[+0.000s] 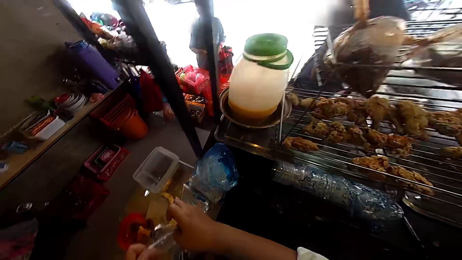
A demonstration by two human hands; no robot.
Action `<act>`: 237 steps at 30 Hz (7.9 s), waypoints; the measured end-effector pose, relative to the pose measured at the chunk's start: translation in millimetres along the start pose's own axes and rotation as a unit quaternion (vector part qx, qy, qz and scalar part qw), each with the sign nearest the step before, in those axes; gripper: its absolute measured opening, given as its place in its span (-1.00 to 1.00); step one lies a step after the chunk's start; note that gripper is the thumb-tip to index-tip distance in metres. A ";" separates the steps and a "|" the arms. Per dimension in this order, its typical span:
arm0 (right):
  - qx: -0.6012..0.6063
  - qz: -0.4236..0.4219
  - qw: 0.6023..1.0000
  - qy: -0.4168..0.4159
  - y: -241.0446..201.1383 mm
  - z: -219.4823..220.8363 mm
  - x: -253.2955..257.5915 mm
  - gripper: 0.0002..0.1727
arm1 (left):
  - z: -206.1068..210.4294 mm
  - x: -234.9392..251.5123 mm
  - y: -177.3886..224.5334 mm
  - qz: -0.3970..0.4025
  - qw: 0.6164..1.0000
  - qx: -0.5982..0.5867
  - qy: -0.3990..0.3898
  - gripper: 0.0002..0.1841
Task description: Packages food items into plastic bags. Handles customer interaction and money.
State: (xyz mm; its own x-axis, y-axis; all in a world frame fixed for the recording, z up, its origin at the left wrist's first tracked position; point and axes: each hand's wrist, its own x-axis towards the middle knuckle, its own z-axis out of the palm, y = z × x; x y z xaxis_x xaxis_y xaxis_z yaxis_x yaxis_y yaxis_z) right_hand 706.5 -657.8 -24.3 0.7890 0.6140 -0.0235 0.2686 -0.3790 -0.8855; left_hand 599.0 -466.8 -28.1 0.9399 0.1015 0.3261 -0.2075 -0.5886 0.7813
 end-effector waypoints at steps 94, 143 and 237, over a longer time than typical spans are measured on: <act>0.122 -0.129 0.939 0.294 -14.0 -30.2 52.9 -0.79 | -16.9 181.3 -60.9 -0.293 0.906 0.174 -0.251 -0.51; 0.098 -0.018 0.953 0.285 15.1 -15.5 83.2 -0.73 | -24.0 167.1 -68.4 -0.369 0.916 -0.039 -0.152 -0.36; 0.278 -0.173 0.939 -0.106 -157.0 42.0 92.2 -0.85 | -129.8 37.9 -31.3 -0.145 0.881 -0.370 -0.257 -0.62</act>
State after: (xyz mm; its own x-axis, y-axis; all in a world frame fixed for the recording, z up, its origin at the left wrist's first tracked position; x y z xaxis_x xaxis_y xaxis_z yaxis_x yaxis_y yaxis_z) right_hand 713.9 -512.6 93.0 0.5650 0.7797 0.2699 0.1120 0.2516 -0.9613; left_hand 605.8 -340.5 28.8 0.9419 -0.3262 -0.0797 0.1205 0.1067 0.9870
